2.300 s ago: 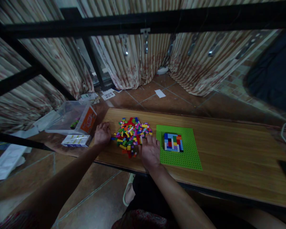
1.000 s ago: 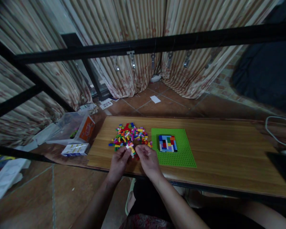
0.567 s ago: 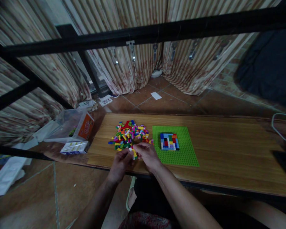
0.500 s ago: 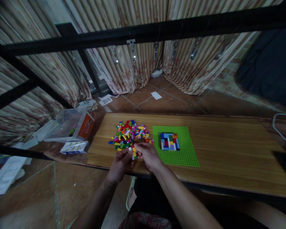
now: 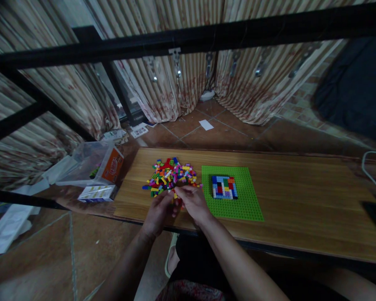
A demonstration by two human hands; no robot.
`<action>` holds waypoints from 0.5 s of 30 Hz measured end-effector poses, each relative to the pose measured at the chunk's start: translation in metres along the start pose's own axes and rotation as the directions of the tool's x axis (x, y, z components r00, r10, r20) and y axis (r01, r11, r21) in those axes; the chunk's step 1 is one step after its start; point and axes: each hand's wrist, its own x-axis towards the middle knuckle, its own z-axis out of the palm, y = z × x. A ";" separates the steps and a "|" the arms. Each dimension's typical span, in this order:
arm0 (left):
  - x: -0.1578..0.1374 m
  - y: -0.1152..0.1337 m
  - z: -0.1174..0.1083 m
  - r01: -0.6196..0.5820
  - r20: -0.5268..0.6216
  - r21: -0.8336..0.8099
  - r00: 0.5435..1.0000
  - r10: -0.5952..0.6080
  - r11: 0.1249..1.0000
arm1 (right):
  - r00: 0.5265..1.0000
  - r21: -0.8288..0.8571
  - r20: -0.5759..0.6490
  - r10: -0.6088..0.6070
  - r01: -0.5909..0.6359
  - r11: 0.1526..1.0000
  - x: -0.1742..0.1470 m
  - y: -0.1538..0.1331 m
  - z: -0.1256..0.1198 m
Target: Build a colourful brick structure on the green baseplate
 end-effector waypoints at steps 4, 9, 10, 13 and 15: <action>-0.001 0.005 0.007 -0.034 -0.038 0.074 0.999 0.037 0.997 | 0.998 -0.022 -0.053 -0.026 0.025 0.999 -0.001 0.004 0.002; 0.001 0.006 0.011 -0.095 -0.075 0.151 0.991 0.107 0.984 | 0.994 -0.009 -0.099 -0.054 0.054 0.999 0.003 0.006 0.003; 0.002 0.006 0.011 -0.098 -0.078 0.151 0.991 0.110 0.984 | 0.994 0.013 -0.102 -0.049 0.051 0.999 0.003 0.006 0.003; 0.005 0.004 0.012 -0.077 -0.085 0.109 0.993 0.087 0.991 | 0.994 0.120 -0.109 -0.003 0.017 0.993 0.003 0.009 0.005; 0.008 0.002 0.012 -0.057 -0.078 0.071 0.995 0.063 0.996 | 0.994 0.176 -0.111 0.022 -0.002 0.984 0.003 0.011 0.005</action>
